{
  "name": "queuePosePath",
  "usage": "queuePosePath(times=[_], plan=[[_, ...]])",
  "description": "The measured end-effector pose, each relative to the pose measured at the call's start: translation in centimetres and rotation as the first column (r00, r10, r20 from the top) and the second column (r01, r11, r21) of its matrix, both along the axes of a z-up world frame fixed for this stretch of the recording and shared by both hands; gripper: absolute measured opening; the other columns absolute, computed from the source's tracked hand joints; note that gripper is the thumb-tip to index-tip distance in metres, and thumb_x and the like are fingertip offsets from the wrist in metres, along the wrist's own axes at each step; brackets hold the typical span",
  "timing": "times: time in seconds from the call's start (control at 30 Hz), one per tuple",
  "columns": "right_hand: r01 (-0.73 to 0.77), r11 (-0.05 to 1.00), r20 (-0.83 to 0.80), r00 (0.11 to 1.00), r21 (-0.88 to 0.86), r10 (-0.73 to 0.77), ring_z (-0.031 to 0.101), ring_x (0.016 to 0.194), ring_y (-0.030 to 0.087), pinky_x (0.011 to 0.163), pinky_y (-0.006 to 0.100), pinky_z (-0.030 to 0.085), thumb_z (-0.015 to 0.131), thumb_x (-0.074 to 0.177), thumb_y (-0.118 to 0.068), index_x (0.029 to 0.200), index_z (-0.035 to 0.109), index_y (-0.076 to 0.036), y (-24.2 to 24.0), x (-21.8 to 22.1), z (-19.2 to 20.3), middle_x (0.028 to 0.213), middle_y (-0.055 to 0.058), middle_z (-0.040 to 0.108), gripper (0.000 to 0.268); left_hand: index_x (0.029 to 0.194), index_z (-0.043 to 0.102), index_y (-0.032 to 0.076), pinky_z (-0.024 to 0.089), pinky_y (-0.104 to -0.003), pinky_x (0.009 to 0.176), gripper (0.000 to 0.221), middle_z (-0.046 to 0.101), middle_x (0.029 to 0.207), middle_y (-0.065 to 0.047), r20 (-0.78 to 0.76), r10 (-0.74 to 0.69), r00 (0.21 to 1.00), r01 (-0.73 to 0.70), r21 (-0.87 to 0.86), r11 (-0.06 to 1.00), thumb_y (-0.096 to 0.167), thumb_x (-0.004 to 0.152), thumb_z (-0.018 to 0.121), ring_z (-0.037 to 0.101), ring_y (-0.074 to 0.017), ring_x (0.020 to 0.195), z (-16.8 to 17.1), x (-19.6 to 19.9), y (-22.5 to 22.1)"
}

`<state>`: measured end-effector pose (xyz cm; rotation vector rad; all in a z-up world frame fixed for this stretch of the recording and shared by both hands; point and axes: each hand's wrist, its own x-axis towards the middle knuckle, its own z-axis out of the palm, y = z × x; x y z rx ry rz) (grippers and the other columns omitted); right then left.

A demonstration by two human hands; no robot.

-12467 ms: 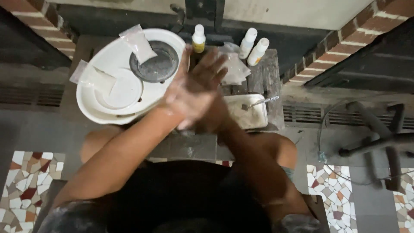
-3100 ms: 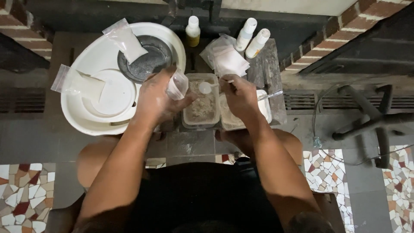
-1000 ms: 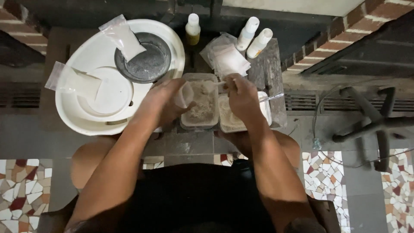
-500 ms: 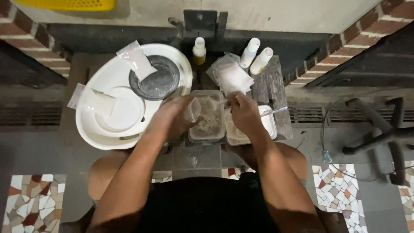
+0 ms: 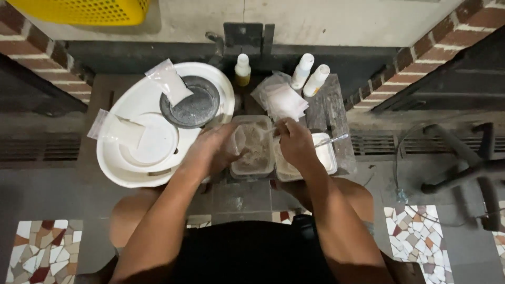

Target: Packaging white powder into small plastic bags using a spoon.

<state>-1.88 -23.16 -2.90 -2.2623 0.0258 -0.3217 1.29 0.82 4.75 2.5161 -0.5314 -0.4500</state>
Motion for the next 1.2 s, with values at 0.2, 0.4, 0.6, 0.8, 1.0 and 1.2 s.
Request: queuePosePath(times=[0.2,0.4,0.6,0.8,1.0,1.2], plan=[[-0.049,0.999,-0.050,0.998,0.003,0.049,0.072,0.072,0.042,0.067,0.057,0.058,0.055,0.100,-0.005,0.111,0.070,0.003,0.0,0.2,0.2,0.085,0.026,0.075,0.021,0.147,0.048,0.028,0.036,-0.052,0.118,0.081,0.064,0.137,-0.012,0.020,0.010,1.000,-0.011,0.027,1.000,0.032,0.075,0.084,0.057,-0.0361,0.132,0.2,-0.1,-0.2],[-0.005,0.998,-0.113,0.994,0.066,0.012,0.076,0.078,0.034,0.068,0.048,0.060,0.055,0.101,-0.013,0.118,0.069,0.001,-0.1,0.4,-0.9,0.088,0.019,0.077,0.026,0.148,0.045,0.033,0.042,-0.051,0.114,0.081,0.065,0.133,-0.013,-0.036,0.008,0.999,-0.005,0.081,0.997,0.044,0.075,0.080,0.059,-0.0387,0.127,1.4,-0.2,-0.1],[0.010,0.997,-0.143,0.990,0.074,0.000,0.076,0.082,0.032,0.071,0.047,0.061,0.055,0.104,-0.017,0.124,0.068,0.000,-0.5,0.9,-2.5,0.091,0.017,0.077,0.029,0.145,0.048,0.031,0.046,-0.052,0.108,0.076,0.069,0.127,-0.013,-0.010,0.024,1.000,-0.023,0.052,0.998,0.046,0.077,0.078,0.063,-0.0391,0.122,0.5,-0.2,0.5],[0.036,0.991,-0.274,0.962,0.128,0.000,0.076,0.086,0.030,0.077,0.047,0.061,0.051,0.103,-0.019,0.126,0.068,-0.001,0.2,0.5,0.7,0.096,0.016,0.078,0.033,0.144,0.049,0.030,0.043,-0.050,0.111,0.076,0.069,0.126,-0.014,-0.037,0.021,0.999,-0.018,0.060,0.998,0.044,0.075,0.079,0.062,-0.0380,0.124,1.1,-0.1,0.8],[0.009,0.995,-0.286,0.958,0.101,0.020,0.076,0.088,0.033,0.079,0.048,0.061,0.049,0.103,-0.019,0.126,0.068,-0.003,-0.3,0.5,0.4,0.097,0.018,0.077,0.034,0.143,0.049,0.028,0.043,-0.049,0.111,0.075,0.068,0.128,-0.012,-0.009,0.007,1.000,-0.007,0.021,1.000,0.042,0.076,0.080,0.062,-0.0362,0.124,0.9,-0.1,0.1],[0.019,0.995,-0.206,0.978,0.102,0.002,0.076,0.081,0.032,0.074,0.046,0.060,0.053,0.106,-0.021,0.116,0.072,-0.003,-0.2,0.6,-0.4,0.089,0.017,0.077,0.028,0.141,0.049,0.028,0.046,-0.051,0.107,0.073,0.070,0.122,-0.016,-0.010,-0.003,1.000,0.003,0.033,0.999,0.036,0.076,0.081,0.063,-0.0396,0.121,1.9,-0.3,0.2]])
